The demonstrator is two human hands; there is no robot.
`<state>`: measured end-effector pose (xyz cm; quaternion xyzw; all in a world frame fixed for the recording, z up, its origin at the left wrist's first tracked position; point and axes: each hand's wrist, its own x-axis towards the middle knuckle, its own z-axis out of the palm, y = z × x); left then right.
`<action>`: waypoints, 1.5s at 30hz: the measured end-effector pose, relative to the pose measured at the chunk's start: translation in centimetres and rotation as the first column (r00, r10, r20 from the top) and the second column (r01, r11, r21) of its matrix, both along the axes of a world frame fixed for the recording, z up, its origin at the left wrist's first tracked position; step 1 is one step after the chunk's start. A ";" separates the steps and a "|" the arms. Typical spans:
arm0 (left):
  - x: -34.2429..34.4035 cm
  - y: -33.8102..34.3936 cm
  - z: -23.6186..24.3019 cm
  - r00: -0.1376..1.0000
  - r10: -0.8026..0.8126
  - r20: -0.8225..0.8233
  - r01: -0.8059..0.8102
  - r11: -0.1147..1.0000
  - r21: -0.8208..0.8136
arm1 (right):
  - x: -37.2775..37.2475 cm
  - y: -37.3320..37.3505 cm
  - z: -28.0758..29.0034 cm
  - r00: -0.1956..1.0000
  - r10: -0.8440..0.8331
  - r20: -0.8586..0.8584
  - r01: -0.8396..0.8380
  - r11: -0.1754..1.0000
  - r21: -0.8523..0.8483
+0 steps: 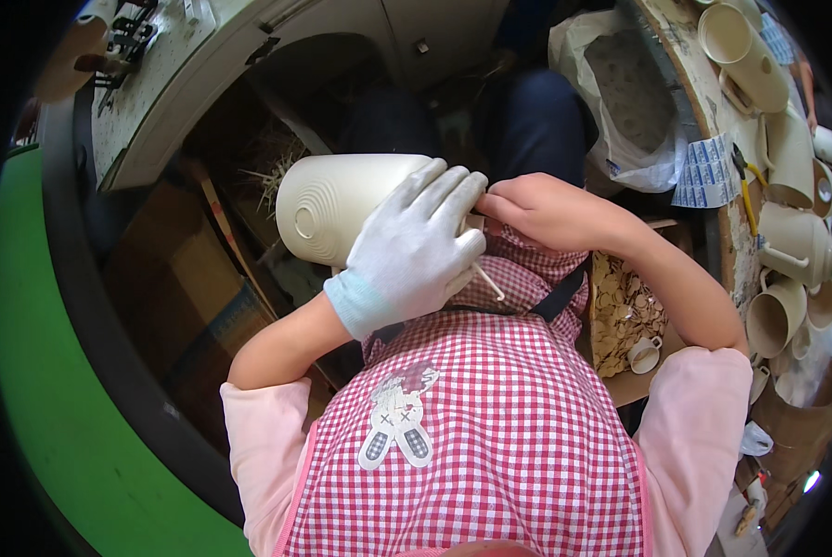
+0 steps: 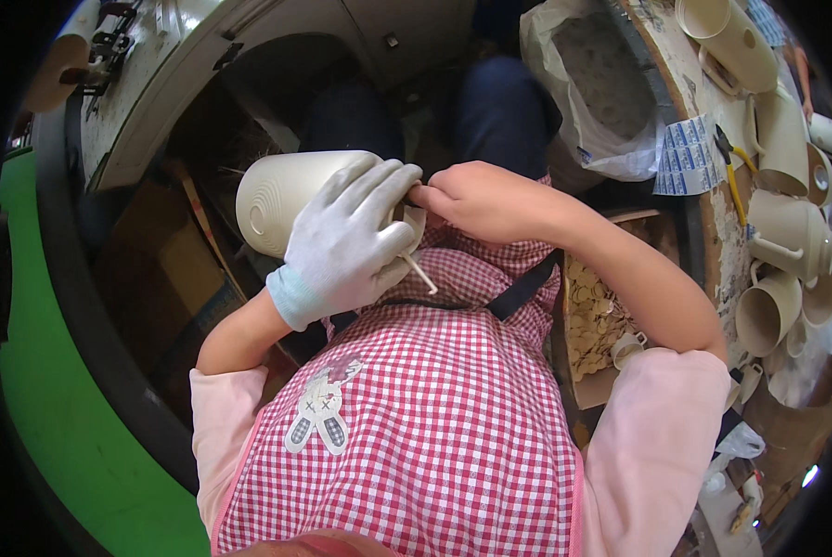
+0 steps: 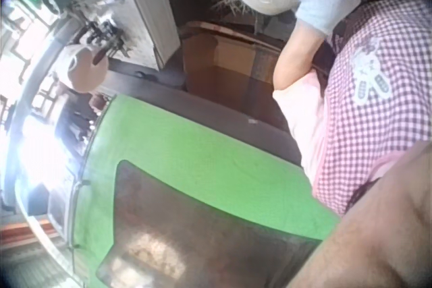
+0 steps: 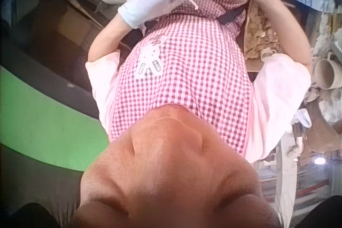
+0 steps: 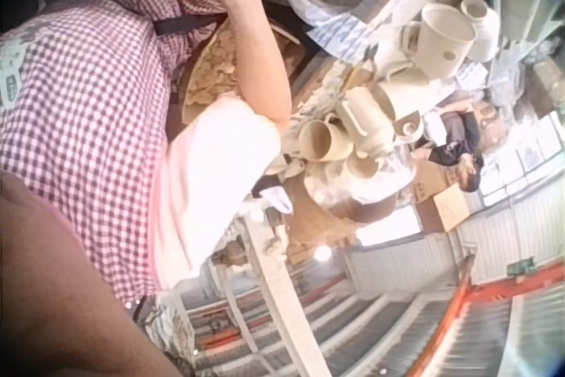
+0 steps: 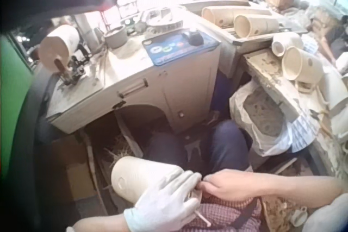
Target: The person repeatedly picks up beige ceramic pitchers, uses a small tool to scrape the interior rim, and rubs the exterior with a sanding pad. They handle each pitcher one at a time, rotate it to access different sides, and place it back on the workbench.
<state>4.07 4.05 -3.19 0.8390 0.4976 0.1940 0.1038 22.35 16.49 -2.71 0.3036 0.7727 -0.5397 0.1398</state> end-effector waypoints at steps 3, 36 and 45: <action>-0.8 -2.7 -0.3 0.995 0.096 0.008 -0.096 0.991 0.089 | 1.5 -0.6 1.8 0.984 -0.016 0.175 0.051 0.980 -0.194; -20.0 -7.5 0.3 0.427 0.727 0.538 -0.842 0.102 0.530 | 30.7 17.0 -2.1 0.725 -0.680 0.111 -0.176 -0.028 0.984; -21.7 -5.8 1.7 0.148 0.862 0.485 -0.938 -0.033 0.346 | 18.7 17.0 -16.0 0.841 -0.534 -0.086 0.379 0.468 0.798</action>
